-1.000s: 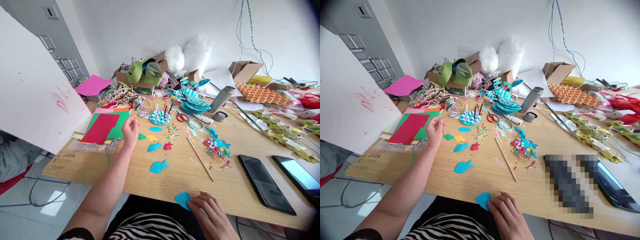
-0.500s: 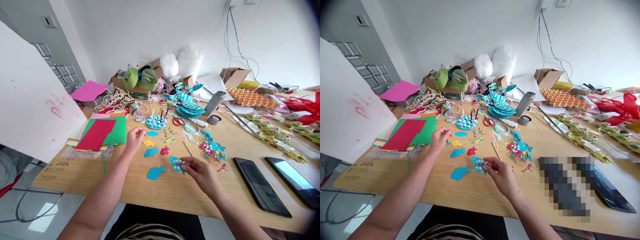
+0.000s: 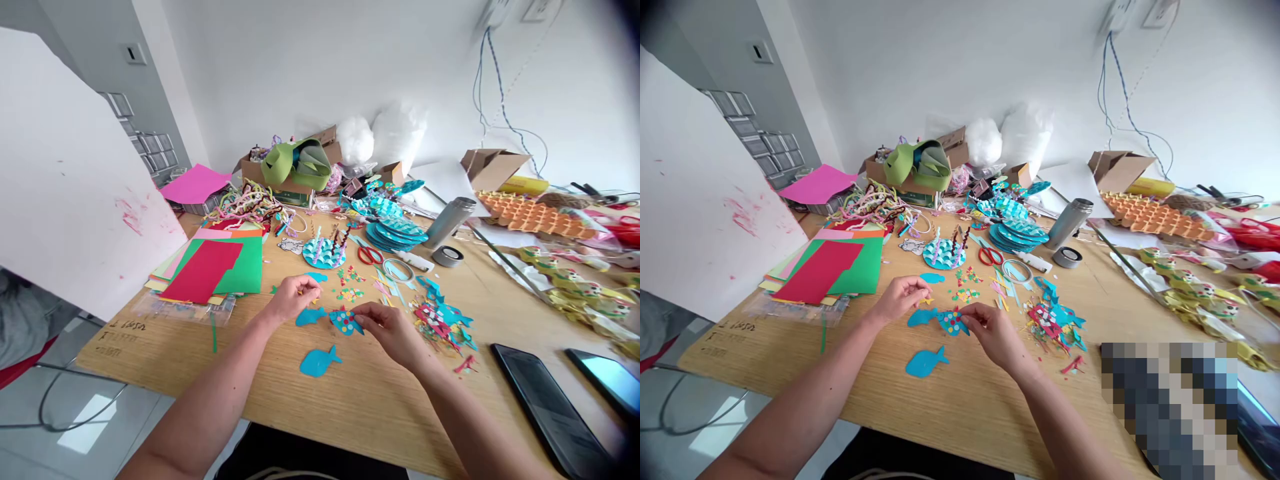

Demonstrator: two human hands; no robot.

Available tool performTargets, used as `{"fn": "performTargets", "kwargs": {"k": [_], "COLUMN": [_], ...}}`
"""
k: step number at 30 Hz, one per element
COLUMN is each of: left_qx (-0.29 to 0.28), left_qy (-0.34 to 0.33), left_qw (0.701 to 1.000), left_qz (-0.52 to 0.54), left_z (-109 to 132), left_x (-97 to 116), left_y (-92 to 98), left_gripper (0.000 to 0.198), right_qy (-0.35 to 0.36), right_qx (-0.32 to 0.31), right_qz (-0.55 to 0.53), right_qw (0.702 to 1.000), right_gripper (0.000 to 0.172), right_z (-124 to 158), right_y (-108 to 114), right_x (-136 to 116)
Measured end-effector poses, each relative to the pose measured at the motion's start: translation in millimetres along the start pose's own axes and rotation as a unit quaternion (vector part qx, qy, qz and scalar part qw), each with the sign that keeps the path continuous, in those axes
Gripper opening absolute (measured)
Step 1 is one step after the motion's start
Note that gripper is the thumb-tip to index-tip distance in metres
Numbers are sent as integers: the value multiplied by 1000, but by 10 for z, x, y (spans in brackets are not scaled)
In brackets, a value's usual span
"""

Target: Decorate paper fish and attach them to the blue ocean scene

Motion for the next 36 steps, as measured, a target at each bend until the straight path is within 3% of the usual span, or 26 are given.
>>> {"fn": "performTargets", "kwargs": {"k": [6,14,18,21,23,25,29,32,36], "left_qx": [-73,-22,-22,-24,13,86,207,222,178], "left_qy": [2,68,62,58,58,50,25,12,-17], "left_qw": [996,996,995,995,993,988,977,975,978], "left_qz": [-40,58,69,79,105,119,50,-14,-107], "left_z": [35,18,18,1,-26,-58,-94,-103,-99], "left_x": [18,-36,-25,-13,-7,-7,-40,-83,-79], "left_y": [-131,-83,-86,-37,74,245,574,685,623], "left_gripper": [22,19,20,23,27,31,31,21,4], "right_qy": [12,41,30,24,24,23,56,146,245], "right_qx": [25,37,-5,-2,12,23,52,96,116], "right_qz": [10,0,-24,-15,-9,10,104,175,268], "right_qw": [1000,998,999,1000,1000,999,992,969,924], "right_gripper": [30,33,31,30,30,29,21,18,17], "right_z": [-166,-313,-329,-311,-269,-195,27,204,381], "right_y": [-1,-13,-35,-4,42,85,125,111,42], "right_x": [-101,-122,-95,-43,14,90,232,250,226]}}
Point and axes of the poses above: each hand's wrist, its own z-axis away from the middle knuckle, its own y-axis out of the back of the hand, x = y × z, the point moved 4 cm from there along -z, towards the middle knuckle, and after that the axes turned 9 degrees about z, right-handed, at the moved point
